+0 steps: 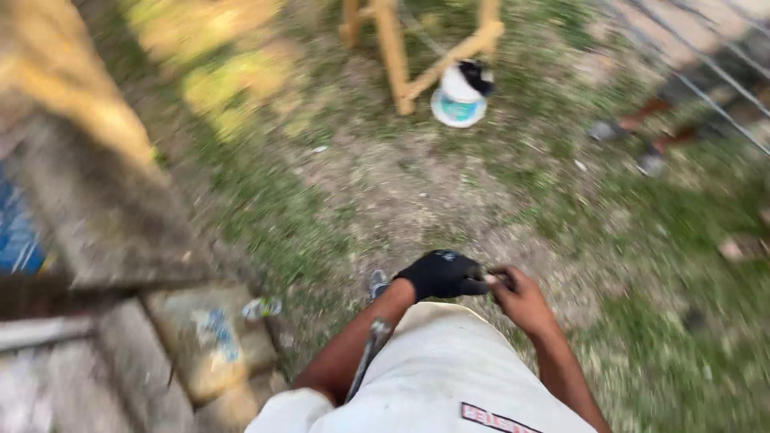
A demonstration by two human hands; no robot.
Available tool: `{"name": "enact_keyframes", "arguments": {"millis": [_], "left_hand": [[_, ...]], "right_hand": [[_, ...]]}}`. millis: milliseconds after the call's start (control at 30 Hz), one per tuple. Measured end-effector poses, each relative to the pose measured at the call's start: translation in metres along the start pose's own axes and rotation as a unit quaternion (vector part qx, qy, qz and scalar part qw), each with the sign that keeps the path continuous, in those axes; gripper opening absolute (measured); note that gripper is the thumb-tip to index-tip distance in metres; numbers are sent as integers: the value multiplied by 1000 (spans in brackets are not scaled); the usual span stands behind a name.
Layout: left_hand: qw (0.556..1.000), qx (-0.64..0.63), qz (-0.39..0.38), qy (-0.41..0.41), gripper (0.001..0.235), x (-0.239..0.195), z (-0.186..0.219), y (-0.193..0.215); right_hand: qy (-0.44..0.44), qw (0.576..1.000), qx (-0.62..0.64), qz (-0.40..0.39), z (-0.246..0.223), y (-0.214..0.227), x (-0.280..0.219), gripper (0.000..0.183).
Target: The person uses pliers to twist wire ties around the intersections of a rebar grid laid on a wooden workbench. They repeatedly pick up wire ties, wrap them around the rebar, and twist them tight to secure the structure.
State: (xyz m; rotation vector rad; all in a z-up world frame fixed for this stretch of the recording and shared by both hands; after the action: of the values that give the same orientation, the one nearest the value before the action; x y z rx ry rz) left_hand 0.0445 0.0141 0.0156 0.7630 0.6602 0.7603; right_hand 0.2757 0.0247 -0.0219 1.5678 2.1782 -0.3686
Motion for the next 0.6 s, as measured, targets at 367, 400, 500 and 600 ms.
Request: {"name": "enact_keyframes", "arguments": {"millis": [367,400,500,600], "left_hand": [[999,-4,48,-21,37,-13,-14,5],[999,4,44,-15,40,-13,-14,9],[999,20,36,-11,40,-13,-3,22],[999,20,33,-26,40,-5,7,25]], "right_hand": [[170,967,-180,-58,-77,-14,-48,50],[155,963,-214,-53,-70,-13,-48,39],[118,958,-257,-45,-66,-11,-53,30],[80,966,-244,-39,-72,-7,-57,28]]}}
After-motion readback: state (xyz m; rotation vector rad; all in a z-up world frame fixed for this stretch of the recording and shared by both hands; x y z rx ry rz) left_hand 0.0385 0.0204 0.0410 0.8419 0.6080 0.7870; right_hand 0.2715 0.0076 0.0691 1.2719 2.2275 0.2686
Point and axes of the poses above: each hand's wrist, its own x-axis towards the middle knuckle, its own y-axis out of the back of the hand, z = x × y, the point moved 3 cm from there along x, towards the middle knuckle, and after that the axes turned 15 degrees about x, right-handed, at the moved point
